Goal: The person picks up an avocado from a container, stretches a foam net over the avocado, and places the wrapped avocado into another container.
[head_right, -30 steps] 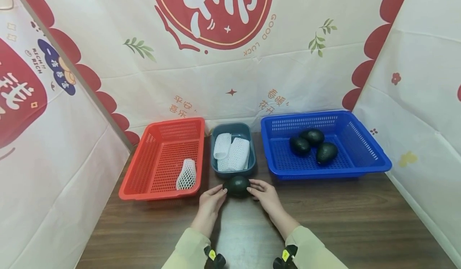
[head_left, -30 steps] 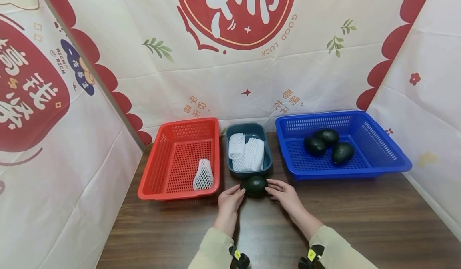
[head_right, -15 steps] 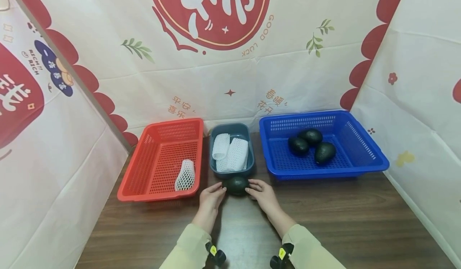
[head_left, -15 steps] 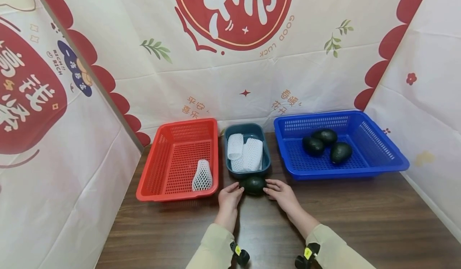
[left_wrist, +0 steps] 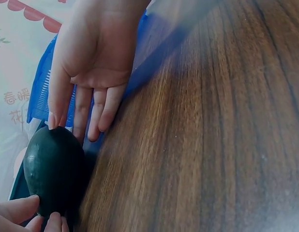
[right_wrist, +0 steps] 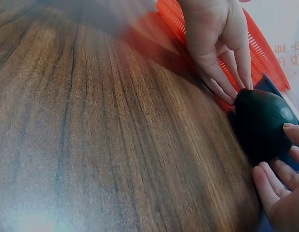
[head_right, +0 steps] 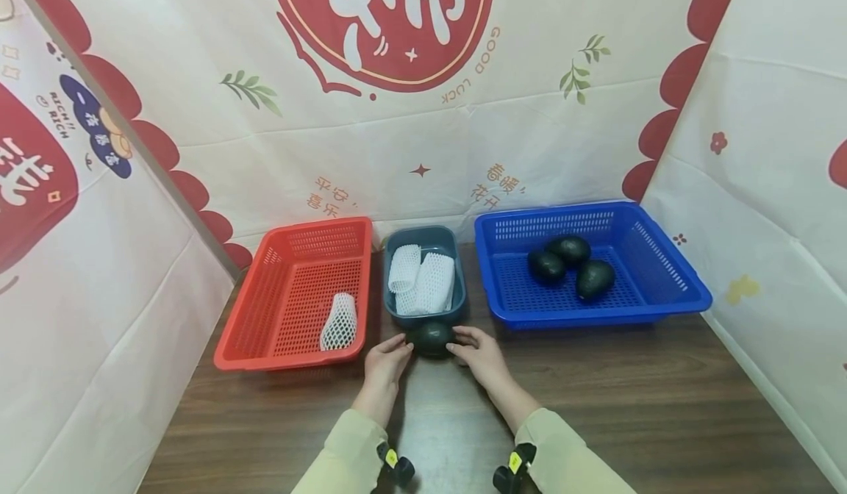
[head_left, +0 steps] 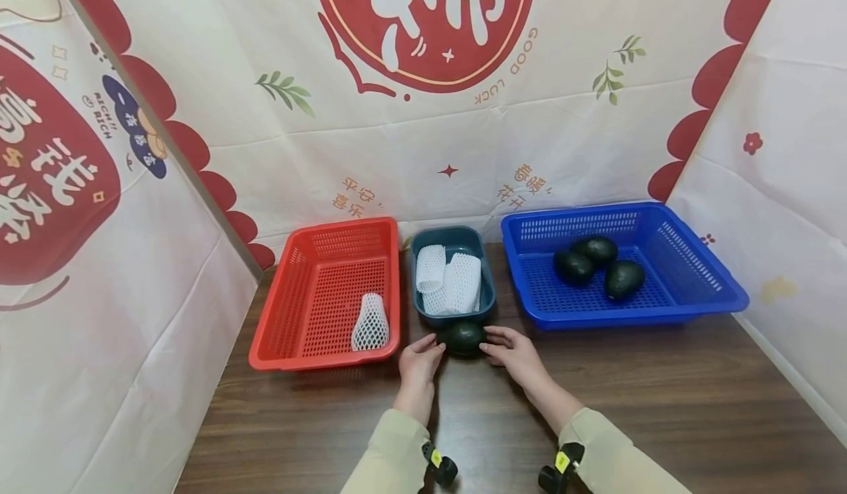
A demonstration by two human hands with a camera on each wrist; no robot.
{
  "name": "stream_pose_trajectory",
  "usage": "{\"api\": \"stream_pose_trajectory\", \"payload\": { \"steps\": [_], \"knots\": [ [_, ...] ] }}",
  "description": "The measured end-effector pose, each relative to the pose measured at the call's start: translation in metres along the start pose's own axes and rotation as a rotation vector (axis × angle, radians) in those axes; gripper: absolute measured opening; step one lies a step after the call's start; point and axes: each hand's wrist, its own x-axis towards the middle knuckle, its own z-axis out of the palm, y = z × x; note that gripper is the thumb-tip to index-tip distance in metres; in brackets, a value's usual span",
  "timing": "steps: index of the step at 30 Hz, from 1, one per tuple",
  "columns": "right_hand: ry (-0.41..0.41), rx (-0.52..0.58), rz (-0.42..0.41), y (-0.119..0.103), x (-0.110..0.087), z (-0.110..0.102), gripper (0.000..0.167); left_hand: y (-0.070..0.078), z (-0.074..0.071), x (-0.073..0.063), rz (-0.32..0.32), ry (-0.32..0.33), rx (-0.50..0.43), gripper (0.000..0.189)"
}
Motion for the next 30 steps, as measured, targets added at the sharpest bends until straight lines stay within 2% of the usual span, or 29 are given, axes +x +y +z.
{"api": "stream_pose_trajectory", "payload": {
  "steps": [8,13,17,22,26,30],
  "knots": [
    [0.005,-0.027,-0.017,-0.005,-0.003,-0.001,0.046,0.001,-0.006,0.001,-0.007,-0.006,0.008,0.037],
    [0.011,-0.122,-0.066,-0.008,-0.002,-0.004,0.044,0.002,-0.007,-0.001,0.012,0.005,-0.006,0.036],
    [0.031,-0.291,-0.139,-0.016,-0.005,-0.005,0.042,0.006,-0.006,-0.005,0.034,-0.004,0.007,0.037],
    [0.030,-0.576,-0.332,-0.030,-0.011,-0.002,0.041,0.011,-0.006,-0.009,0.048,-0.014,0.123,0.035],
    [0.006,-0.741,-0.469,-0.043,-0.014,0.001,0.037,0.012,-0.007,-0.010,0.119,-0.048,0.228,0.032],
    [-0.028,-0.879,-0.549,-0.057,-0.011,0.002,0.034,0.011,-0.008,-0.010,0.198,-0.049,0.361,0.029]
  ]
}}
